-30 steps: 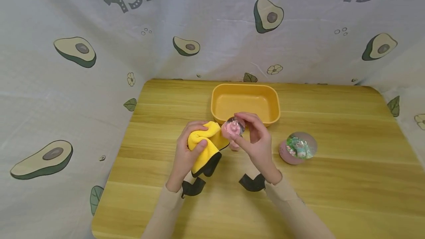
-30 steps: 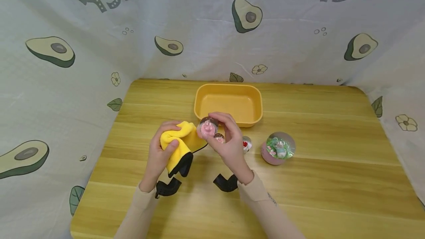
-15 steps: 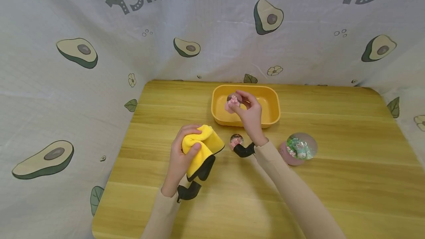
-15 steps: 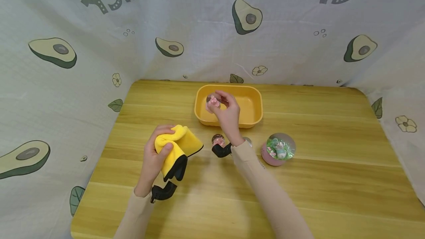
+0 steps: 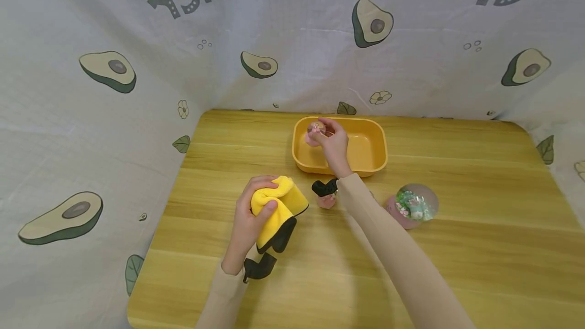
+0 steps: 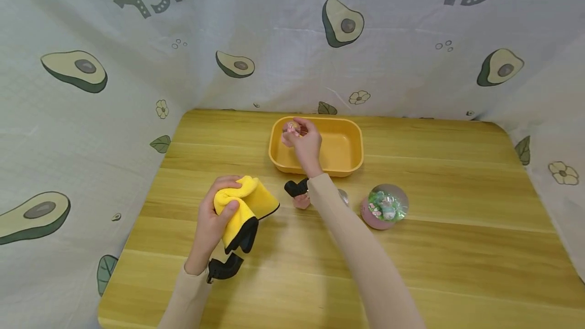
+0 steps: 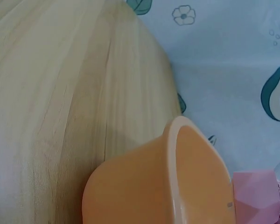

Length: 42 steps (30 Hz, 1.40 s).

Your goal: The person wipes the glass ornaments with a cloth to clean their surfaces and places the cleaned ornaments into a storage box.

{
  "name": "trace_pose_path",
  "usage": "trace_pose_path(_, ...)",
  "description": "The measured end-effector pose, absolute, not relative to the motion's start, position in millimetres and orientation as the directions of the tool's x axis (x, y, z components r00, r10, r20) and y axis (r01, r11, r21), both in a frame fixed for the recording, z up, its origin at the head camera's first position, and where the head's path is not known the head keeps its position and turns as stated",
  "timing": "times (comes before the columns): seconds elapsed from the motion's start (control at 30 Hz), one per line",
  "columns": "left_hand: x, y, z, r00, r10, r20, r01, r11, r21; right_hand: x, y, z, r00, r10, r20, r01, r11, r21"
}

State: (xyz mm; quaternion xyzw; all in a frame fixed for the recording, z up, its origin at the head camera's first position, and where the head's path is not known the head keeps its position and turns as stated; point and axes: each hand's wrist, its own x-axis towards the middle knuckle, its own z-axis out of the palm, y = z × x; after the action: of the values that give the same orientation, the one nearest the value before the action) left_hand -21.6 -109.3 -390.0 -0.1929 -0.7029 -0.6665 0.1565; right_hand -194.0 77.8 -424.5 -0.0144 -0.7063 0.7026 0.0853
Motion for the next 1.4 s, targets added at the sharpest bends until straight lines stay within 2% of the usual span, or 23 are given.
trace_pose_path(0.13,-16.0,-107.2,-375.1,-0.876,0.067,0.478,0.481,0.039,0.876,-200.8,75.9,-431.6,-0.984,0.146,0.104,-0.100,0.035,-0.994)
trace_pose_path(0.4,-14.2,-107.5,-374.2,-0.884,0.066,0.462,0.466,0.051,0.883,-212.2,75.6,-443.5,-0.988,0.130,0.079,-0.067,0.094,-0.993)
trace_pose_path(0.73,-21.7,-113.4,-405.3,-0.884,0.071,0.462,0.466,0.060,0.883,-225.4,76.2,-451.5,-0.993,0.112,0.044,-0.023,0.184,-0.983)
trace_pose_path(1.4,-22.3,-113.4,-411.0,-0.883,0.080,0.463,0.469,0.080,0.880,-236.7,67.1,-464.6,-0.995,0.095,0.031,-0.004,0.278,-0.961)
